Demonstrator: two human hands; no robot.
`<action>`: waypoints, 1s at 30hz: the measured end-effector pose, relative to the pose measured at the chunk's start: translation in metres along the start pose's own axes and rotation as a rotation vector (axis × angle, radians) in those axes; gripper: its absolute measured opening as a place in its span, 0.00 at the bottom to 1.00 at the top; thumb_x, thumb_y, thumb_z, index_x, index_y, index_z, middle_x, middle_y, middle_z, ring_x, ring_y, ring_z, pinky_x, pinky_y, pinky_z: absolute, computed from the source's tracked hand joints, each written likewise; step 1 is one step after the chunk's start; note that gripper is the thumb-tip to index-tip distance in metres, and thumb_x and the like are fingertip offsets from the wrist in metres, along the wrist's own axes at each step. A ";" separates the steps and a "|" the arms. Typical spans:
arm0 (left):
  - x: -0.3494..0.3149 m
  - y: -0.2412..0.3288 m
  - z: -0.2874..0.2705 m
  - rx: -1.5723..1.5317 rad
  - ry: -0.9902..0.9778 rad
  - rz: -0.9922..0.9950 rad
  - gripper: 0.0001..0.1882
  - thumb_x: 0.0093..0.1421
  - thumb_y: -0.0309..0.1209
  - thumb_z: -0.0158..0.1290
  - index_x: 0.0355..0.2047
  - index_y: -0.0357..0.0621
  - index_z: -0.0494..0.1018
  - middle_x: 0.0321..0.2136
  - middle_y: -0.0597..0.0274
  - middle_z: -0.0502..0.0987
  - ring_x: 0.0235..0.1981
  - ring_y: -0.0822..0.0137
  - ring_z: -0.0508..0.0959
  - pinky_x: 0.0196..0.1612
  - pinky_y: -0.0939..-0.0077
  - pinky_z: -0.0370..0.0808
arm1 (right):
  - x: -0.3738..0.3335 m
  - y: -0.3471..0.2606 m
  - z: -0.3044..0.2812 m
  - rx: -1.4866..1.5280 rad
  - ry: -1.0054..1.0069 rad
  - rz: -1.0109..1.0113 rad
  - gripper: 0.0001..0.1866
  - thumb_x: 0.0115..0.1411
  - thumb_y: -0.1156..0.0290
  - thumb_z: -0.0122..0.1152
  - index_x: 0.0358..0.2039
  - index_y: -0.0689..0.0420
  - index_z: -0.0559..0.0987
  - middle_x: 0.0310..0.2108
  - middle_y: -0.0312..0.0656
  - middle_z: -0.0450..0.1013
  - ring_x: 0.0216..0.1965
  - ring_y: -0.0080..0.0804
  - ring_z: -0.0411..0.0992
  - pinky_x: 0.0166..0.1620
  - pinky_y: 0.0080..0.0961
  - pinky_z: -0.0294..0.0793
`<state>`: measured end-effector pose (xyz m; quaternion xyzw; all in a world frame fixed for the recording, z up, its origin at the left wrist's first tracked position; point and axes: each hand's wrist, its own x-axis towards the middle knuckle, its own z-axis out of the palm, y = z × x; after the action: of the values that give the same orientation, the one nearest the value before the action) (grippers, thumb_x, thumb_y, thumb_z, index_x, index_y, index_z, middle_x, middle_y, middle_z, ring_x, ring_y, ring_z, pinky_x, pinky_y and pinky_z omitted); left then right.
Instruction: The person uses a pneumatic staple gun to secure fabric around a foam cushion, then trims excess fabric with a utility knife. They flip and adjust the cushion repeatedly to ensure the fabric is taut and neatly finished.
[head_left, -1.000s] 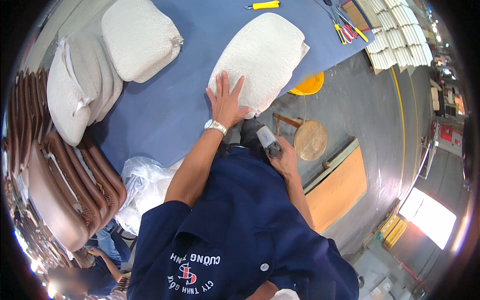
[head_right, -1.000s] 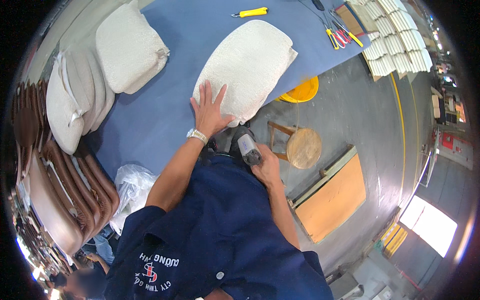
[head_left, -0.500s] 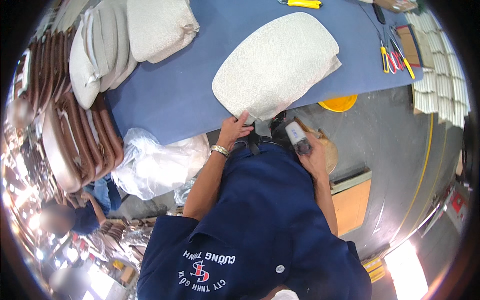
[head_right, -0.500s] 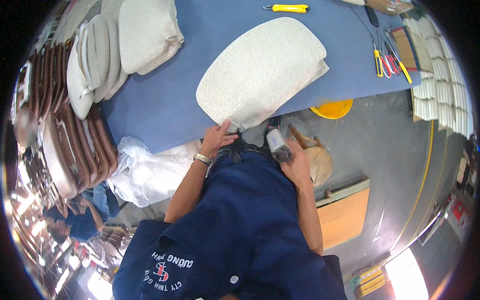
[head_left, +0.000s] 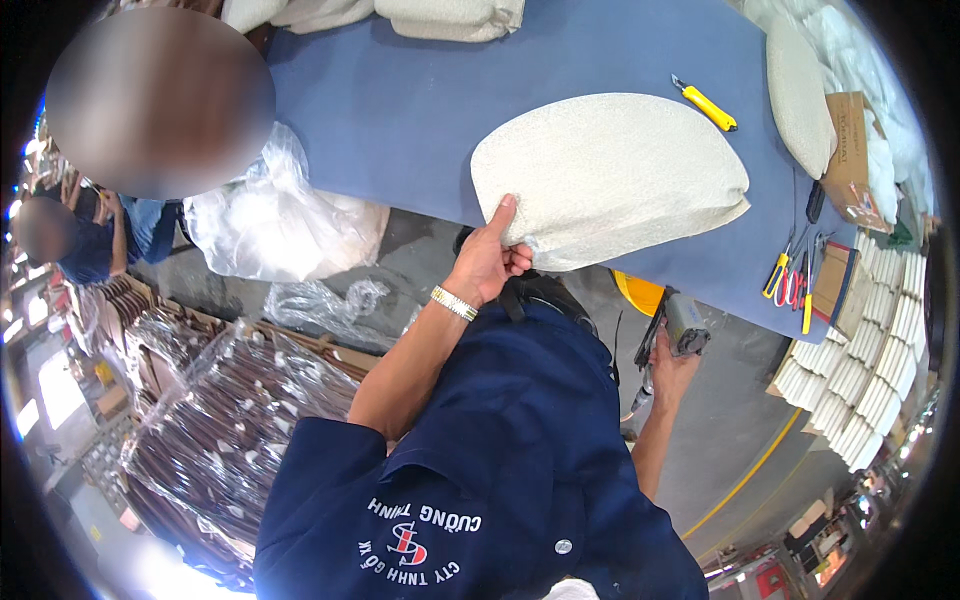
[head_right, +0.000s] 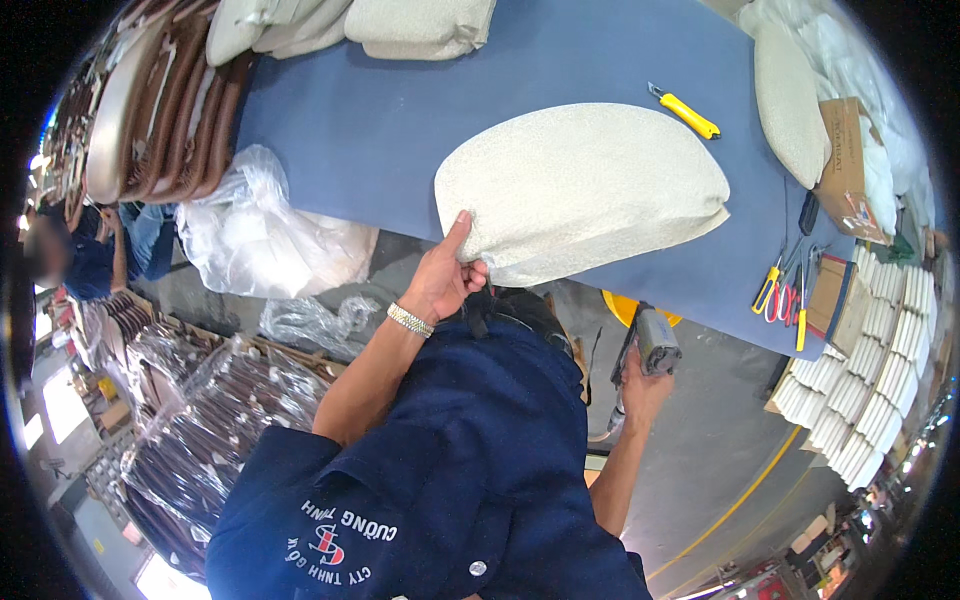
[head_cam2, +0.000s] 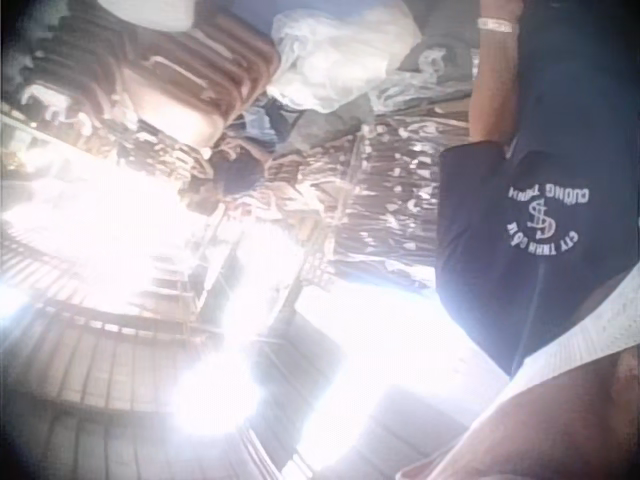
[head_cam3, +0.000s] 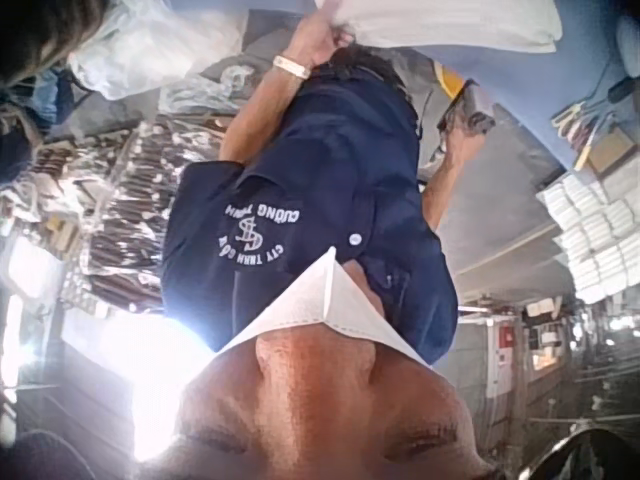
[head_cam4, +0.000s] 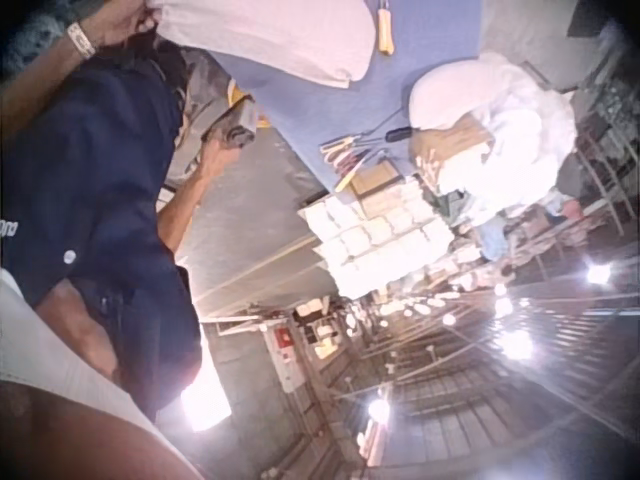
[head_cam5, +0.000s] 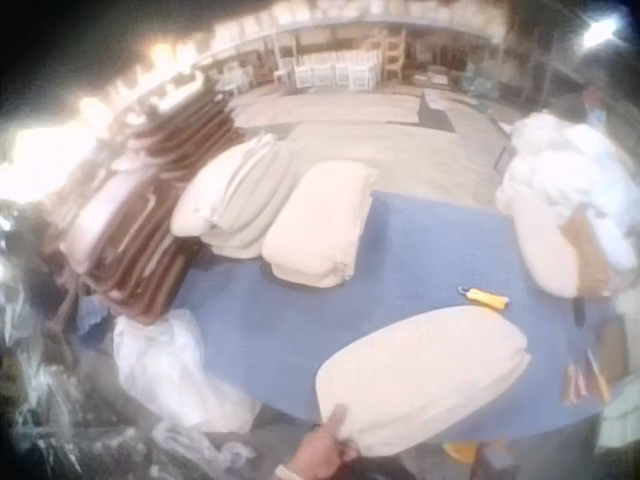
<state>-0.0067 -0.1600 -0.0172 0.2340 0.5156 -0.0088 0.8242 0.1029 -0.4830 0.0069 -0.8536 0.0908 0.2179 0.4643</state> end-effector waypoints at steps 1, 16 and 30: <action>-0.006 -0.003 0.009 -0.062 -0.012 -0.024 0.33 0.60 0.65 0.57 0.34 0.42 0.75 0.19 0.58 0.77 0.18 0.68 0.76 0.25 0.73 0.72 | 0.000 -0.011 0.001 -0.007 -0.016 -0.038 0.13 0.61 0.72 0.68 0.43 0.65 0.79 0.27 0.35 0.75 0.23 0.18 0.71 0.25 0.20 0.69; -0.020 0.058 0.004 -0.131 -0.434 -0.111 0.37 0.67 0.68 0.41 0.45 0.44 0.75 0.27 0.58 0.83 0.27 0.64 0.84 0.31 0.74 0.79 | -0.036 -0.138 0.104 -0.014 -0.215 -0.192 0.21 0.55 0.73 0.76 0.45 0.69 0.78 0.41 0.46 0.80 0.41 0.30 0.79 0.44 0.28 0.77; -0.030 0.140 -0.044 1.147 0.043 1.255 0.30 0.48 0.33 0.73 0.52 0.41 0.77 0.54 0.52 0.77 0.50 0.51 0.79 0.50 0.62 0.78 | -0.038 -0.165 0.187 0.037 -0.105 -0.482 0.22 0.55 0.76 0.72 0.47 0.73 0.75 0.39 0.49 0.80 0.38 0.31 0.80 0.43 0.25 0.78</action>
<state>-0.0222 -0.0249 0.0448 0.8582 0.2215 0.1946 0.4202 0.0745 -0.2380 0.0603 -0.8294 -0.1359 0.1433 0.5227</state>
